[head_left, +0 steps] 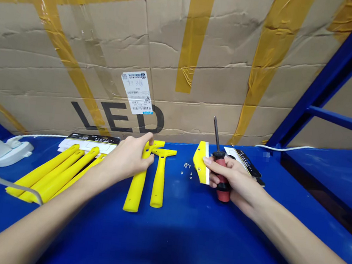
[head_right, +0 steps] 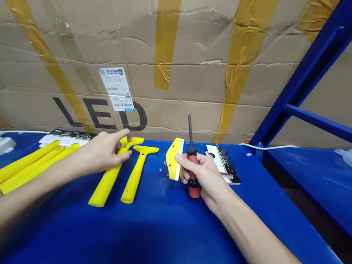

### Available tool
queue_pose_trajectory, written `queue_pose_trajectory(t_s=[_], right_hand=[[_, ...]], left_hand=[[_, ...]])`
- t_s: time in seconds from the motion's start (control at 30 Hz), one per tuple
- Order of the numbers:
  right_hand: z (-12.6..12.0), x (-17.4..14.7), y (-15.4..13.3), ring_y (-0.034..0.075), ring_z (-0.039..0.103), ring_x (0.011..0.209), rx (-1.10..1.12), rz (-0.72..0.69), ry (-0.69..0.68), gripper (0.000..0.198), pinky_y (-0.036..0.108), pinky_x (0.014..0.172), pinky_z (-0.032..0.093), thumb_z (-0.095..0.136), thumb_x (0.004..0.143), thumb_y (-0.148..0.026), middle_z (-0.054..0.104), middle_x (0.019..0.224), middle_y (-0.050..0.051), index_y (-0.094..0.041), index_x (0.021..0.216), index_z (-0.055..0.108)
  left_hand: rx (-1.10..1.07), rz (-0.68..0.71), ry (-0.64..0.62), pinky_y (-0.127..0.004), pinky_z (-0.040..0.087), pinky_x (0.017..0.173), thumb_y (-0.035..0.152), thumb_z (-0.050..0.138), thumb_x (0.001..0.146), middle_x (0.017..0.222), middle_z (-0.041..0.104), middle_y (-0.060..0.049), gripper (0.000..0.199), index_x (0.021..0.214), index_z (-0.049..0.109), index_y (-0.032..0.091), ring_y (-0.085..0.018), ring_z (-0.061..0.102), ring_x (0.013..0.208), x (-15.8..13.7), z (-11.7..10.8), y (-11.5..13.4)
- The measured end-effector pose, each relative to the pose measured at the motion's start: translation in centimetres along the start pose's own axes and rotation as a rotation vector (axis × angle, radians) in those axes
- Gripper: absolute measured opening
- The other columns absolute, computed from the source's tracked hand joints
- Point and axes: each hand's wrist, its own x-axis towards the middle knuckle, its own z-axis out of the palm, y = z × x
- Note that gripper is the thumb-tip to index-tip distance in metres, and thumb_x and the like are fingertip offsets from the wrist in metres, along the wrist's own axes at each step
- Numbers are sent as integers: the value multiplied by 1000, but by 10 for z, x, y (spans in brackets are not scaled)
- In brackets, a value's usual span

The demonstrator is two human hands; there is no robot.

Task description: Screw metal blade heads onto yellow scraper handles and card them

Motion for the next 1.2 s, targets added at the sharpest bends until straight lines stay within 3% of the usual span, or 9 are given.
queue_pose_trajectory(t_s=[0.1, 0.47, 0.7, 0.73, 0.77, 0.87, 0.93, 1.1, 1.2], right_hand=[[2, 0, 2, 8, 43, 46, -15, 14, -6, 46, 23, 49, 37, 89, 63, -43, 50, 45, -5, -19, 55, 50], [1, 0, 8, 8, 44, 47, -43, 24, -6, 41, 23, 51, 36, 87, 67, -43, 52, 48, -6, -20, 66, 53], [5, -5, 3, 9, 44, 47, -88, 19, 26, 44, 24, 51, 37, 88, 64, -49, 51, 46, -7, -20, 72, 57], [6, -5, 2, 9, 45, 47, -102, 16, 25, 44, 24, 51, 37, 88, 63, -50, 51, 46, -7, -19, 74, 59], [7, -6, 0, 9, 45, 47, -123, 9, 16, 43, 24, 51, 37, 88, 63, -50, 51, 46, -7, -19, 76, 60], [6, -8, -2, 9, 46, 46, -201, -26, -37, 41, 24, 51, 36, 87, 64, -48, 53, 47, -6, -18, 75, 62], [4, -8, -4, 9, 47, 46, -225, -53, -46, 39, 25, 52, 37, 87, 65, -47, 53, 46, -6, -18, 72, 61], [-8, -8, -20, 9, 47, 44, -269, -68, 75, 49, 25, 49, 39, 87, 62, -47, 51, 45, -4, -20, 54, 47], [-24, -7, -32, 9, 45, 40, -395, -34, 221, 57, 23, 38, 28, 88, 60, -46, 49, 42, -4, -23, 51, 36]], left_hand=[[-5, -36, -87, -35, 40, 56, 41, 54, 85, 76, 67, -9, 32, 111, 57, 23, -30, 65, 70, 5, 11, -6], [-29, 14, -44, -37, 47, 69, 42, 45, 94, 86, 72, -11, 30, 111, 59, 21, -31, 68, 84, 13, 38, -10], [4, 19, 96, -46, 50, 76, 38, 38, 99, 95, 73, -17, 36, 109, 65, 17, -36, 69, 89, 0, 19, 9], [-34, 53, 120, -44, 51, 79, 38, 39, 100, 97, 73, -14, 35, 107, 66, 19, -32, 69, 91, -3, 15, 17], [-206, 119, 133, -41, 52, 80, 38, 44, 99, 95, 74, -11, 31, 104, 68, 19, -28, 70, 88, -7, 12, 25], [-890, 129, -156, -32, 57, 73, 40, 65, 89, 83, 76, -5, 25, 100, 70, 18, -21, 73, 78, -11, 9, 50], [-1112, 67, -258, -29, 58, 75, 34, 74, 82, 77, 76, -4, 23, 96, 70, 16, -19, 73, 77, -8, 9, 61], [-1132, 1, -202, -31, 59, 79, 20, 71, 86, 72, 76, -4, 9, 92, 72, 13, -15, 72, 71, 17, 11, 67], [-1021, 16, -252, -32, 59, 83, 22, 68, 89, 78, 78, -7, 12, 97, 73, 13, -16, 73, 76, 37, 14, 70]])
